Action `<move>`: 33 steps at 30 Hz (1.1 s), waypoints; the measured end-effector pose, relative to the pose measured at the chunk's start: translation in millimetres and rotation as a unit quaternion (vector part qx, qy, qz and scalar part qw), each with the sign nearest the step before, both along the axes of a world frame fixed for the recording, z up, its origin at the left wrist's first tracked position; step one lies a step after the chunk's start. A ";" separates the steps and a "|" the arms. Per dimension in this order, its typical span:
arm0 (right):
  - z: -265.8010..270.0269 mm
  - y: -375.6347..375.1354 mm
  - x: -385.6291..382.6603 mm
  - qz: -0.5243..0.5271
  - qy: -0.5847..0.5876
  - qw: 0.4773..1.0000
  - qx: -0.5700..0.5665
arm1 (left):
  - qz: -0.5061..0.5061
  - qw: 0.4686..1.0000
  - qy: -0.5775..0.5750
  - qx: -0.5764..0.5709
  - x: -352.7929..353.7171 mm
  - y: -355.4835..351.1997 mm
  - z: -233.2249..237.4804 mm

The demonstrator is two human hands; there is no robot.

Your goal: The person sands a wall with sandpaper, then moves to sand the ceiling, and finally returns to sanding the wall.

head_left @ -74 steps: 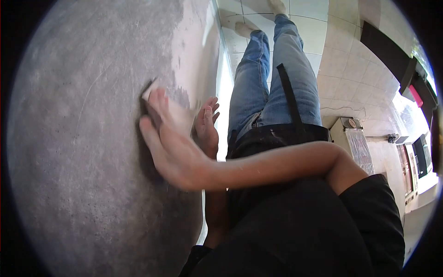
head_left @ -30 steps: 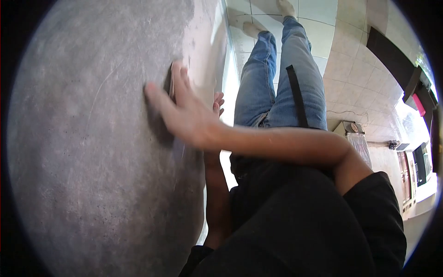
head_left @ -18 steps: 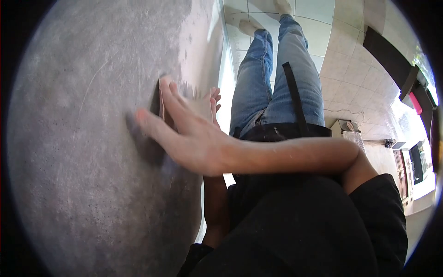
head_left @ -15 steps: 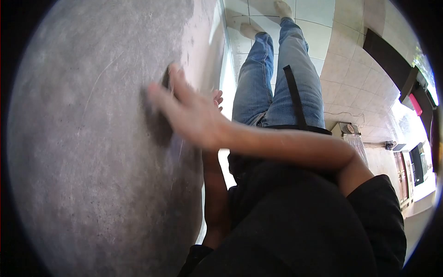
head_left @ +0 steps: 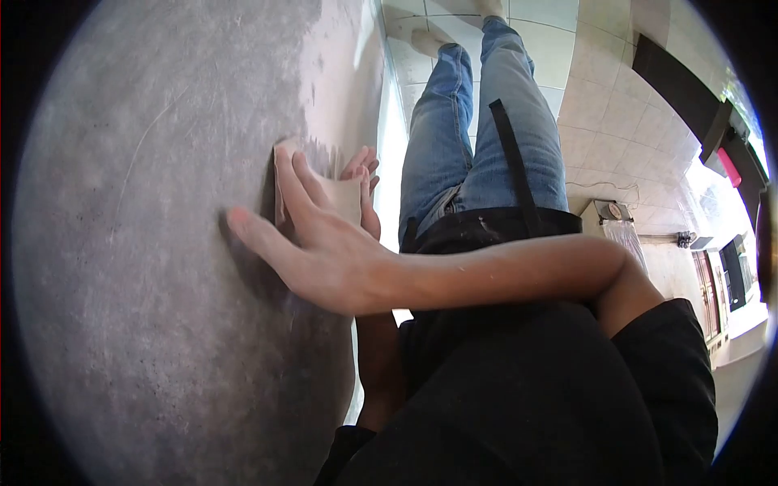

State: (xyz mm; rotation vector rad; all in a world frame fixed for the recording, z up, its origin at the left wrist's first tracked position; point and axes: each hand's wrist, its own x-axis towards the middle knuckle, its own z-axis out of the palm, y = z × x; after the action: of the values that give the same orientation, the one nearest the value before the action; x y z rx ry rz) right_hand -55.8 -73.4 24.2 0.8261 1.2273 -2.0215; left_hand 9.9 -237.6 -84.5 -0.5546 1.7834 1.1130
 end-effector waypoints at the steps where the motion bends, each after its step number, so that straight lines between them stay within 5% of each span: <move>1: -4.0 -0.8 4.3 0.003 0.017 1.000 -0.007 | 0.002 1.000 0.000 0.003 -0.9 -0.6 -1.3; 6: -28.1 -15.7 -0.8 -0.013 -0.007 1.000 0.022 | 0.002 1.000 -0.003 0.009 0.6 -7.8 -9.8; 10: 2.3 -3.5 6.7 0.001 0.023 0.999 -0.038 | 0.006 1.000 0.000 0.017 2.3 -6.0 -7.7; 14: -43.3 -16.0 -2.5 -0.053 -0.015 0.998 -0.037 | 0.006 1.000 0.002 0.019 4.5 -6.0 -7.7; 19: -13.7 -4.3 8.7 0.027 0.044 0.998 -0.020 | 0.010 1.000 0.008 0.020 4.8 -4.6 -6.9; 21: -33.1 -5.0 -2.8 -0.048 0.007 0.998 -0.051 | 0.013 1.000 0.011 0.024 5.8 -5.9 -8.1; 33: -16.7 0.0 -9.1 -0.075 0.029 0.995 -0.053 | 0.008 0.999 0.026 0.038 7.7 -3.5 -6.4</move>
State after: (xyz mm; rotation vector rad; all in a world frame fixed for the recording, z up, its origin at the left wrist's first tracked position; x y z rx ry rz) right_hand -65.0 -73.5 7.5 0.8363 1.1069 -2.2245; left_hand 17.7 -241.1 -90.9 -0.4986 1.7762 1.2120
